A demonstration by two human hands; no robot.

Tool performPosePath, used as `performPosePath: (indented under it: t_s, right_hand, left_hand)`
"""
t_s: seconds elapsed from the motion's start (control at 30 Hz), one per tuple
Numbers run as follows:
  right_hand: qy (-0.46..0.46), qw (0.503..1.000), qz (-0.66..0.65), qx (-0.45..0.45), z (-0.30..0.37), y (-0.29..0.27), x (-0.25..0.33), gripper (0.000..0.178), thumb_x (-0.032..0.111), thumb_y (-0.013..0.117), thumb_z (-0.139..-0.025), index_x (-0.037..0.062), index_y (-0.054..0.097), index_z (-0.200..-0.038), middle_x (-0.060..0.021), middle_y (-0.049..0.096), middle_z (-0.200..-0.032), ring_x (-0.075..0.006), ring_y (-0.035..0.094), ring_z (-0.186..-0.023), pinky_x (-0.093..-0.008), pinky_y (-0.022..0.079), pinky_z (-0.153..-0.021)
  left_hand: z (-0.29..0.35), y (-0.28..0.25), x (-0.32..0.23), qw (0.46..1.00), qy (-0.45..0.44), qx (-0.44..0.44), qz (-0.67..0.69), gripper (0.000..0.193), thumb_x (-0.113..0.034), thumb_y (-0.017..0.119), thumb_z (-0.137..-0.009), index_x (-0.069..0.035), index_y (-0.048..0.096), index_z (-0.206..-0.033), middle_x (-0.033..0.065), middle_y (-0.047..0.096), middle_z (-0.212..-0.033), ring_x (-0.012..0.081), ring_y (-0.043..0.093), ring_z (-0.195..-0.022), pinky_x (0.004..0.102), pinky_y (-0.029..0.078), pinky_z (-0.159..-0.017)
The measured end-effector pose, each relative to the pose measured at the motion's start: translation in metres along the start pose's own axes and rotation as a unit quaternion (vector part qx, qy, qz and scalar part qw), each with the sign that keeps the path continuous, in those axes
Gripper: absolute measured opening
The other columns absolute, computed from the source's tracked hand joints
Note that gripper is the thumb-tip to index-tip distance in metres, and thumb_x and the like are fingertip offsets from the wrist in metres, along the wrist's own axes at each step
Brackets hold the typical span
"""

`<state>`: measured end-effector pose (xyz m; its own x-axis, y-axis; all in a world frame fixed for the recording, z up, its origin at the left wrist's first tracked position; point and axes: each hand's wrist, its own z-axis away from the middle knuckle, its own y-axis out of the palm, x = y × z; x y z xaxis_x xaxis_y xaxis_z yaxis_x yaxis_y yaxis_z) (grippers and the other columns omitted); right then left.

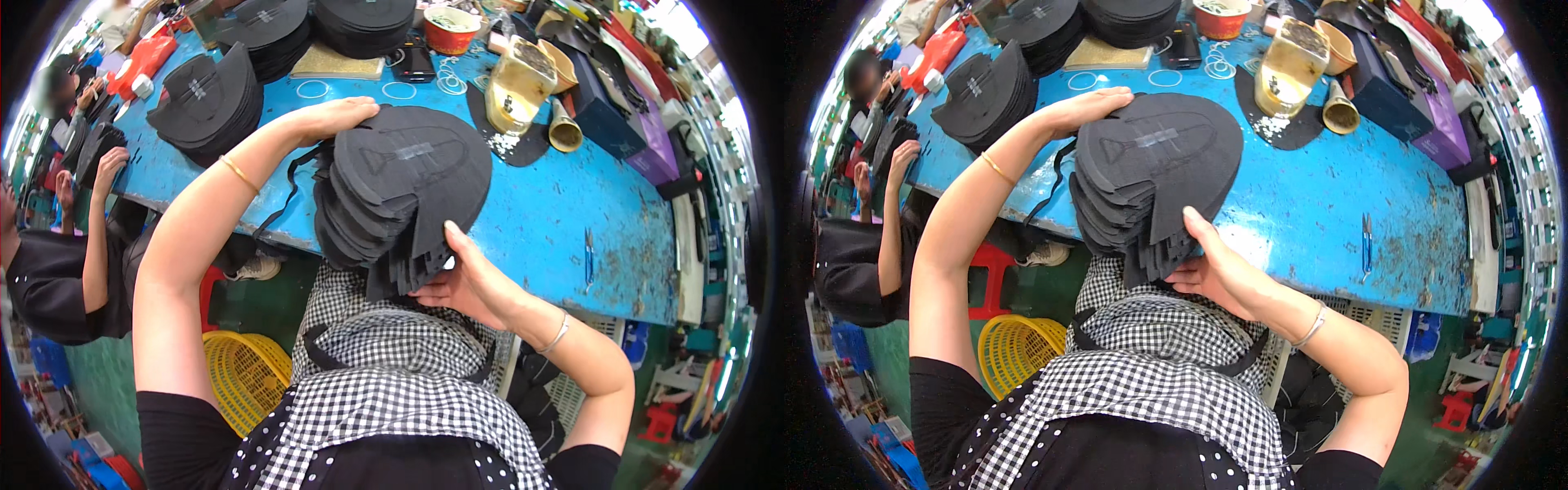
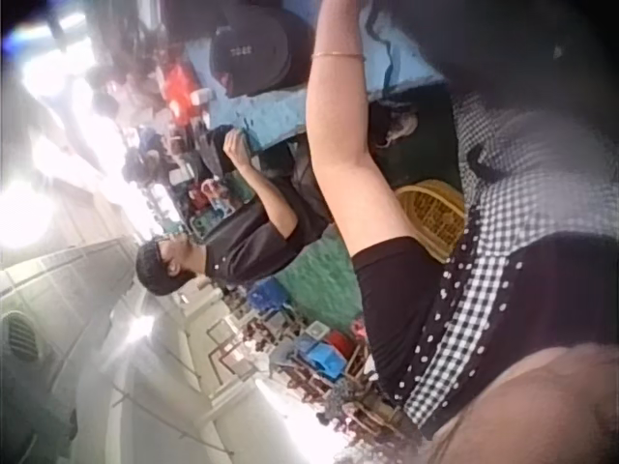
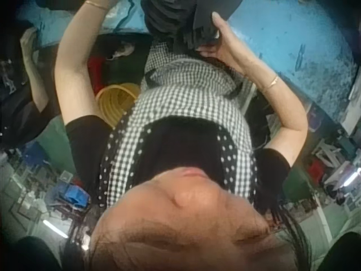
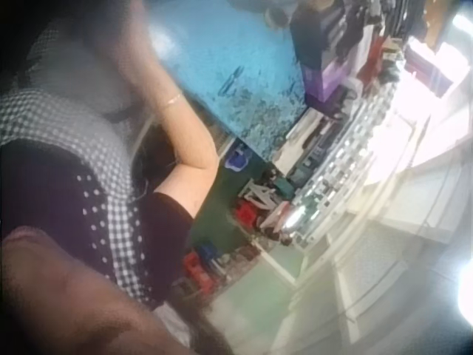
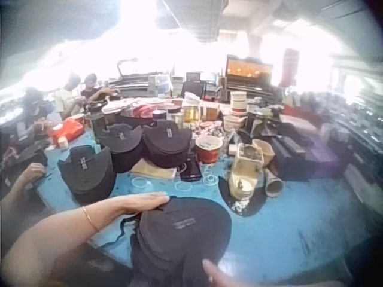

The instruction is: Applying adhesive to shoe components and trimming threads in a shoe factory workshop.

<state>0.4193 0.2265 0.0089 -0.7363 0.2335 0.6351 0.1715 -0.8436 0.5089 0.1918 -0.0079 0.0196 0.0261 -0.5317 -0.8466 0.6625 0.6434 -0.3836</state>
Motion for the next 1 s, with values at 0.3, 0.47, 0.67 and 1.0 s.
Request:
performPosePath:
  t_s: [0.3,0.47,0.67,1.0]
  right_hand:
    - [-0.090,0.993,-0.069,-0.022,0.006,0.001,-0.011,0.064,0.055,0.057,-0.098,0.0135,0.041,-0.144,-0.0056,0.060,-0.131,-0.0169,0.060,-0.114,-0.0376,0.049,-0.099]
    - [-0.090,0.993,-0.026,-0.067,0.006,-0.015,0.007,0.057,0.054,0.058,-0.096,0.0131,0.053,-0.136,-0.0050,0.064,-0.129,-0.0158,0.062,-0.114,-0.0367,0.050,-0.098]
    - [-0.122,0.992,0.007,-0.016,0.003,-0.070,0.073,0.045,0.042,0.061,-0.096,0.0086,0.062,-0.126,-0.0042,0.069,-0.121,-0.0164,0.065,-0.109,-0.0344,0.050,-0.100]
    - [-0.161,0.877,0.449,-0.064,0.053,-0.156,0.102,0.043,0.028,0.065,-0.099,-0.0008,0.061,-0.130,-0.0112,0.069,-0.118,-0.0190,0.066,-0.106,-0.0329,0.051,-0.096]
  left_hand:
    - [0.030,0.003,0.021,0.997,0.027,-0.030,-0.065,0.061,-0.041,0.040,-0.107,0.005,0.045,-0.146,0.0154,0.044,-0.153,0.0229,0.041,-0.140,0.0340,0.028,-0.118]
    - [0.040,0.002,0.023,0.994,0.054,-0.045,-0.089,0.057,-0.039,0.037,-0.107,0.003,0.047,-0.145,0.0142,0.053,-0.144,0.0208,0.048,-0.133,0.0327,0.034,-0.114]
    - [0.094,0.069,0.008,0.997,-0.052,-0.051,0.001,0.053,-0.045,0.035,-0.105,-0.005,0.057,-0.133,-0.0012,0.063,-0.104,0.0088,0.051,-0.081,0.0285,0.042,-0.067]
    - [0.105,0.071,0.061,0.980,0.022,-0.114,0.161,0.029,-0.029,0.043,-0.108,-0.004,0.059,-0.106,0.0005,0.060,-0.097,0.0072,0.053,-0.077,0.0243,0.047,-0.062]
